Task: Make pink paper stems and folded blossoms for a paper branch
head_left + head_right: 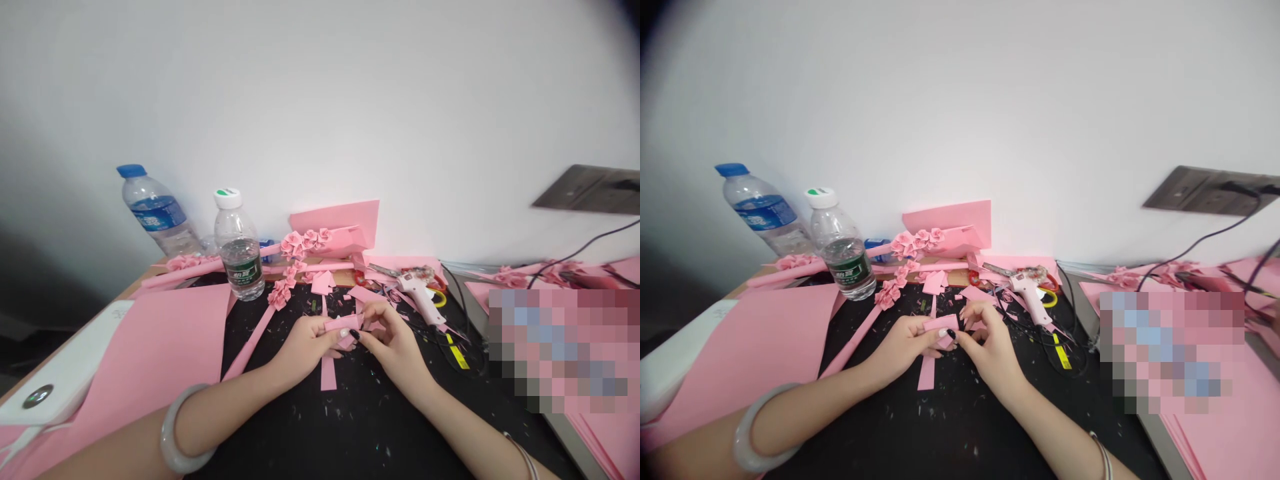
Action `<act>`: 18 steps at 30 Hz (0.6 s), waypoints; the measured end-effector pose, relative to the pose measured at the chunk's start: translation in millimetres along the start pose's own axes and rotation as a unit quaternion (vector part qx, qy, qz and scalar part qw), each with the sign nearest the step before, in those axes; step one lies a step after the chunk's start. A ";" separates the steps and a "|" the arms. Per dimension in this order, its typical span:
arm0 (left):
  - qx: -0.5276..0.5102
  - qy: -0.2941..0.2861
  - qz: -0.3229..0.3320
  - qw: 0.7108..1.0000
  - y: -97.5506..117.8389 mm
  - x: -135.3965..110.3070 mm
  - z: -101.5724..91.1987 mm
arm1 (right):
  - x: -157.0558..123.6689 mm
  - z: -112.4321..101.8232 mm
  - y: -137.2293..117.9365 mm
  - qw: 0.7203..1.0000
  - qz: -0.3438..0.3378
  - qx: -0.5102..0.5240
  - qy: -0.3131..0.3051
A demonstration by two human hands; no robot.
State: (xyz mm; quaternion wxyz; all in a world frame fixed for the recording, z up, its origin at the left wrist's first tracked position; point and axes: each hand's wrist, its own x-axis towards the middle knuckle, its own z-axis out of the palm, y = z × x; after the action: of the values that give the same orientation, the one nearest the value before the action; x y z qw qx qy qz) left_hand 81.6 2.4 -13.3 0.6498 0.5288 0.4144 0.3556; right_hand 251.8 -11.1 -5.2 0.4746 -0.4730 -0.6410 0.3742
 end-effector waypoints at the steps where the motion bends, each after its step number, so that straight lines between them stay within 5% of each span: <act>1: -0.001 -0.002 0.005 1.000 -0.6 0.1 -0.2 | -0.1 0.0 -1.0 1.000 -0.005 -0.003 -0.009; 8: 0.009 -0.015 0.030 0.999 1.4 -3.3 0.7 | -1.0 1.7 -2.5 0.998 0.016 0.054 -0.023; 18: 0.013 -0.023 0.070 0.997 4.4 -4.8 1.1 | -3.8 2.2 -1.9 0.997 -0.055 0.048 0.001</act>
State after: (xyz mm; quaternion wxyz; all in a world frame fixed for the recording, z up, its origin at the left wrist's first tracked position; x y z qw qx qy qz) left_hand 80.5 -1.6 -8.2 0.6255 0.5731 0.3660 0.3826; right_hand 249.6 -15.4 -5.0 0.5171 -0.4138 -0.6473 0.3774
